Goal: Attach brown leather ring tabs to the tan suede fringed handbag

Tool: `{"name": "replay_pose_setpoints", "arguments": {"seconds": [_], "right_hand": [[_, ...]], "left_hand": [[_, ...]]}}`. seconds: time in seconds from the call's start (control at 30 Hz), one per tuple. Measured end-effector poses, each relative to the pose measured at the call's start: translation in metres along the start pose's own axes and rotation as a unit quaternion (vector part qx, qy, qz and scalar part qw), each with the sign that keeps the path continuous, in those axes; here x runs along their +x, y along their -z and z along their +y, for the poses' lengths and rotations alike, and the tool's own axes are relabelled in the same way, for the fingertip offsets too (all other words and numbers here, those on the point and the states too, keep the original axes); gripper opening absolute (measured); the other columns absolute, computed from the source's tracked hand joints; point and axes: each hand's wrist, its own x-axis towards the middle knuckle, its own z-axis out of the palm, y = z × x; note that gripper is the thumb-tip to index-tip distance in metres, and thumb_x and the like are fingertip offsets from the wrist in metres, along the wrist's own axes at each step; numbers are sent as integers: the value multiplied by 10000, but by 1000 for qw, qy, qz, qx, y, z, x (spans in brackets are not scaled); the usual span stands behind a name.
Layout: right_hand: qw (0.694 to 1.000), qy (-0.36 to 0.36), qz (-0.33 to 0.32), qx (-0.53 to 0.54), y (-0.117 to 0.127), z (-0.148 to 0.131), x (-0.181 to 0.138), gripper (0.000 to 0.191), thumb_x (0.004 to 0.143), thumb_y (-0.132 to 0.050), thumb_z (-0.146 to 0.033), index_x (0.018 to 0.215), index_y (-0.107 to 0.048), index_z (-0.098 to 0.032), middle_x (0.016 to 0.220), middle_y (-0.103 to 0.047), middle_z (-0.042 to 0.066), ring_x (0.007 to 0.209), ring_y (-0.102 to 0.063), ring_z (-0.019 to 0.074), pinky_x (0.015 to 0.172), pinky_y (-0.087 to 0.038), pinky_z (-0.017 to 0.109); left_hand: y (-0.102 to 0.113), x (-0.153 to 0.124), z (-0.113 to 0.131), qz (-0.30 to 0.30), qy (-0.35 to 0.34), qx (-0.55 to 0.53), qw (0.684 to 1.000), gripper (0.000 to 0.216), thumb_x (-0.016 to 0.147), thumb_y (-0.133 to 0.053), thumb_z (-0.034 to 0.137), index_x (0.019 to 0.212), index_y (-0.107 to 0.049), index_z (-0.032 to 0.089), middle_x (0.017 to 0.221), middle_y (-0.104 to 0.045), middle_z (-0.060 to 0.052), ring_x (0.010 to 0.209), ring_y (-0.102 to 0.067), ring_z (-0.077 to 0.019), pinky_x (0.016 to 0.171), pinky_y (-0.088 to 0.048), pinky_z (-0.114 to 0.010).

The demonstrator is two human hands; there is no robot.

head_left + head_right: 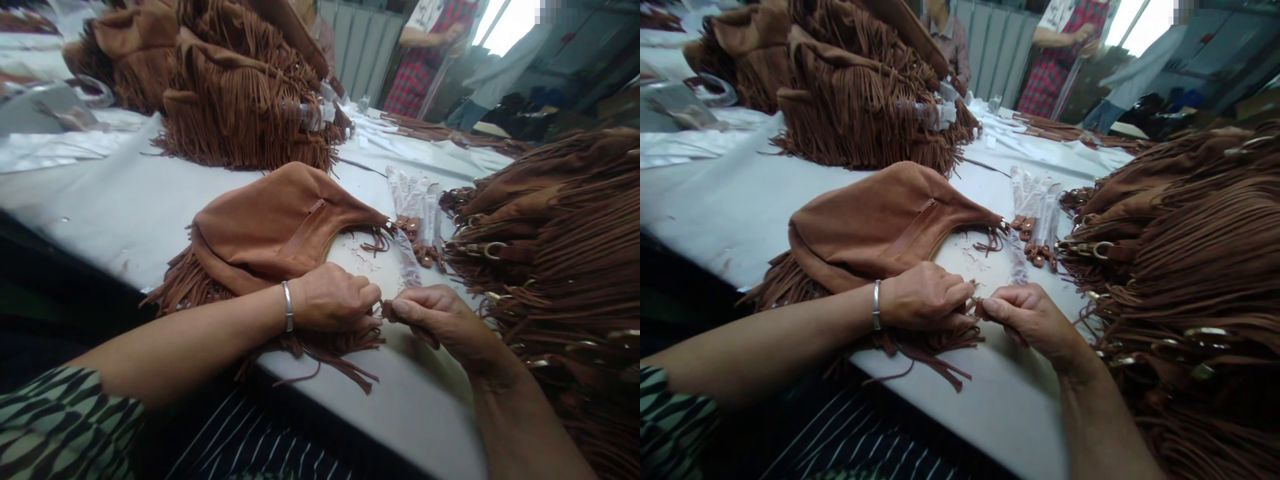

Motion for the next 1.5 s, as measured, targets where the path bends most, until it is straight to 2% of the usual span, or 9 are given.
{"name": "replay_pose_setpoints", "arguments": {"seconds": [0.3,0.47,0.77,1.0,1.1,1.2,1.33,1.43,1.5], "right_hand": [[999,20,-49,-12,-13,13,-2,461,850,-509,-531,601,-509,-144,386,-451,-45,328,-323,44,362,-187,177],[997,18,-68,-19,-9,18,-2,449,859,-480,-545,659,-521,-145,398,-463,-45,323,-347,56,345,-206,173],[995,88,50,-6,-8,17,4,417,846,-508,-505,651,-545,-138,398,-358,-76,345,-246,44,348,-138,182],[994,98,40,-5,-8,18,3,440,829,-506,-552,629,-519,-159,398,-358,-72,357,-266,60,353,-164,188],[986,131,95,-31,-4,13,-1,469,812,-542,-546,540,-465,-172,404,-380,-55,384,-294,66,375,-207,195],[982,161,92,-26,-1,11,-4,459,806,-564,-532,537,-490,-167,411,-388,-49,392,-318,69,389,-231,204],[983,170,70,8,-1,12,-5,425,806,-574,-517,572,-548,-163,417,-369,-54,370,-311,68,367,-236,209],[981,177,83,-1,-1,13,-5,373,820,-565,-494,652,-628,-167,499,-482,-14,428,-436,107,408,-351,226],[965,202,166,-23,2,14,-4,303,803,-595,-475,752,-669,-185,680,-624,44,630,-585,186,578,-480,285]], "left_hand": [[-5,-6,-6,11,-3,31,999,370,929,-355,445,931,-526,118,744,-620,-66,614,-612,-195,501,-441,-297],[2,-5,3,-23,53,5,998,394,907,-409,490,957,-525,117,821,-622,-82,703,-620,-205,575,-472,-313],[-3,7,9,-66,147,44,986,395,917,-384,499,914,-492,118,815,-594,-91,684,-613,-241,559,-470,-336],[8,9,15,-82,175,7,981,340,866,-497,482,918,-483,146,854,-580,-72,775,-581,-233,672,-461,-357],[18,3,22,-66,191,23,979,441,737,-619,542,931,-487,168,896,-556,-67,859,-531,-254,775,-428,-412],[25,-12,18,-78,211,30,974,524,667,-646,582,968,-506,176,936,-554,-70,918,-507,-268,891,-370,-473],[31,-39,-1,-65,221,35,972,898,573,-665,674,1288,-395,203,1273,-465,-130,1207,-367,-359,1043,-202,-562],[24,-49,-15,-72,230,13,970,622,719,-607,530,1258,-460,256,1149,-560,-81,1066,-506,-286,930,-388,-458],[21,-46,-23,-60,222,21,973,367,786,-543,416,1109,-574,246,908,-617,-48,832,-578,-216,759,-467,-355]]}}
